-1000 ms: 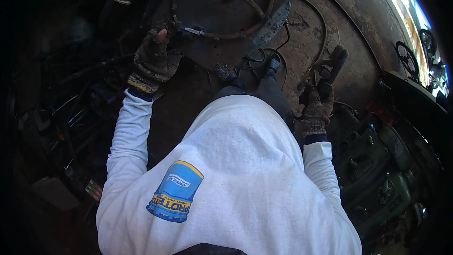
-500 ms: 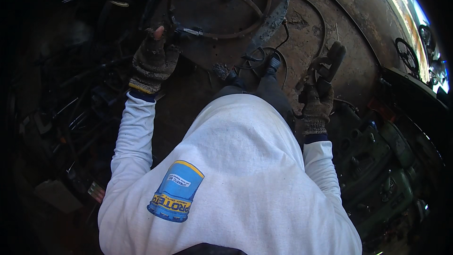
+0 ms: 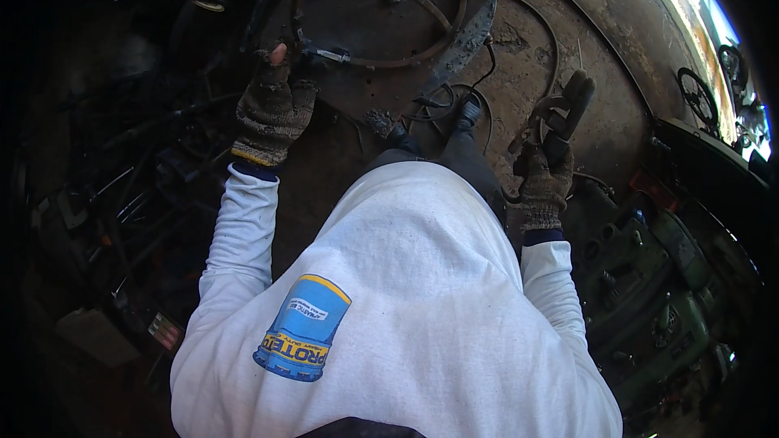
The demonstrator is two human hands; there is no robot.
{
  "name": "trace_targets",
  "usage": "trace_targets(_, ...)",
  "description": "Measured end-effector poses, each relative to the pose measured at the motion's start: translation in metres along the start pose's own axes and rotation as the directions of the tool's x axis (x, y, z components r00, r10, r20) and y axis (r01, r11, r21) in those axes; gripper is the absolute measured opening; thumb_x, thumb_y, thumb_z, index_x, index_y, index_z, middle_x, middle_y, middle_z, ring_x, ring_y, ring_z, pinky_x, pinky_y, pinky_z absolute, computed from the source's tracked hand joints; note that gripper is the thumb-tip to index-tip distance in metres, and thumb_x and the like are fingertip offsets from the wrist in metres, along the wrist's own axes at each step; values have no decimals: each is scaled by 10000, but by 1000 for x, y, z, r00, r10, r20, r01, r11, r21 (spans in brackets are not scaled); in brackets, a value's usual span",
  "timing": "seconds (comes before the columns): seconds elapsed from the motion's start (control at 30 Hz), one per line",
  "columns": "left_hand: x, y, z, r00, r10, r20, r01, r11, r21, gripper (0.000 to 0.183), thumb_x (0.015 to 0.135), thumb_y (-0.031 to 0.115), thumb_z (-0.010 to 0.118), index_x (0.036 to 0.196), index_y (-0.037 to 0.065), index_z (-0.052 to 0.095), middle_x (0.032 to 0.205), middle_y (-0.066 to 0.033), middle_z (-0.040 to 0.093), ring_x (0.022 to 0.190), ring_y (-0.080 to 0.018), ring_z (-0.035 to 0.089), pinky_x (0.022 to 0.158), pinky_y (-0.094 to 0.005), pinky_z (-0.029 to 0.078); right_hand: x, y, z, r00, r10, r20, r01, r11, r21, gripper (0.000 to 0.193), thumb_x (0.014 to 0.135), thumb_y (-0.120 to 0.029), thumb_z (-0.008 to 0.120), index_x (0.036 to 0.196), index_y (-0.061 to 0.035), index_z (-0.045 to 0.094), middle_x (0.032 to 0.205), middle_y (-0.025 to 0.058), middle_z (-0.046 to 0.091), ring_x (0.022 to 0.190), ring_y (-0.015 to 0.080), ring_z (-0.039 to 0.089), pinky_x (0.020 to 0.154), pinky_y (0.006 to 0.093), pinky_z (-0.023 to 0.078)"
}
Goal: The person welds components of a metal frame together on a workbench, using a welding torch to join the curved and straight pieces, and then uses a hammer to tap and adjust a metal tube segment.
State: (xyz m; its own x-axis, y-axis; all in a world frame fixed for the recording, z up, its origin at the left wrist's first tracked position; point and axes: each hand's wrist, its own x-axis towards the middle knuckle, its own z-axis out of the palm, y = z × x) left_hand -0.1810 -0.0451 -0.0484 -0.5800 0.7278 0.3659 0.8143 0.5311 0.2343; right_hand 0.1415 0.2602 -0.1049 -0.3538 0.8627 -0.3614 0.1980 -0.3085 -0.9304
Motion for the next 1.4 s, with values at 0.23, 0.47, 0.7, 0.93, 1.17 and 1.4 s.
trace_targets(0.23, 2, 10, 6, 996, 34, -88, -37, 999, -32, 838, 814, 224, 761, 1524, 122, 325, 1325, -170, 585, 1088, -391, 643, 925, -443, 553, -3, -11, 6, 999, 40, 3, -40, 999, -9, 389, 883, -30, 727, 1239, -74, 574, 946, 77, 696, 728, 159, 671, 588, 291, 545)
trace_targets(0.47, -4, 6, 6, 999, 32, -20, -31, 999, 25, 876, 806, 215, 763, 1541, 140, 292, 1324, -165, 588, 1062, -389, 650, 892, -448, 561, 0, -13, 8, 997, 73, 7, -72, 996, -56, 356, 890, -36, 718, 1214, -73, 576, 939, 69, 696, 730, 159, 670, 592, 293, 548)
trace_targets(0.7, -3, -7, 5, 995, 101, 28, -101, 995, 23, 841, 823, 150, 743, 1535, 82, 298, 1373, -158, 567, 1174, -383, 615, 996, -445, 513, 5, 8, -13, 999, -21, 47, 20, 999, 30, 418, 884, -37, 727, 1266, -74, 560, 989, 100, 694, 779, 185, 681, 626, 306, 561)
trace_targets(0.93, -3, -16, 1, 987, 100, 124, -103, 995, 14, 838, 835, 134, 714, 1549, 93, 276, 1396, -137, 556, 1199, -352, 604, 1021, -435, 495, -8, -1, -13, 984, -153, 86, 144, 984, 104, 376, 896, -56, 720, 1240, -93, 574, 910, 84, 700, 698, 183, 673, 586, 317, 551)
trace_targets(1.17, -1, -9, 5, 992, 76, 105, -80, 996, 40, 807, 826, 162, 716, 1528, 118, 320, 1374, -142, 566, 1103, -362, 639, 920, -440, 540, -30, -6, -16, 977, -198, 74, 201, 979, -22, 431, 888, -68, 739, 1280, -69, 559, 967, 92, 700, 760, 175, 682, 613, 316, 562)
trace_targets(1.4, 1, 2, 6, 999, 5, 48, -2, 998, -56, 789, 828, 205, 688, 1527, 174, 321, 1394, -114, 555, 1022, -365, 670, 850, -463, 568, -34, -4, -24, 972, -196, 132, 195, 981, 19, 484, 890, -113, 746, 1322, -65, 534, 984, 78, 692, 817, 175, 681, 673, 319, 567)
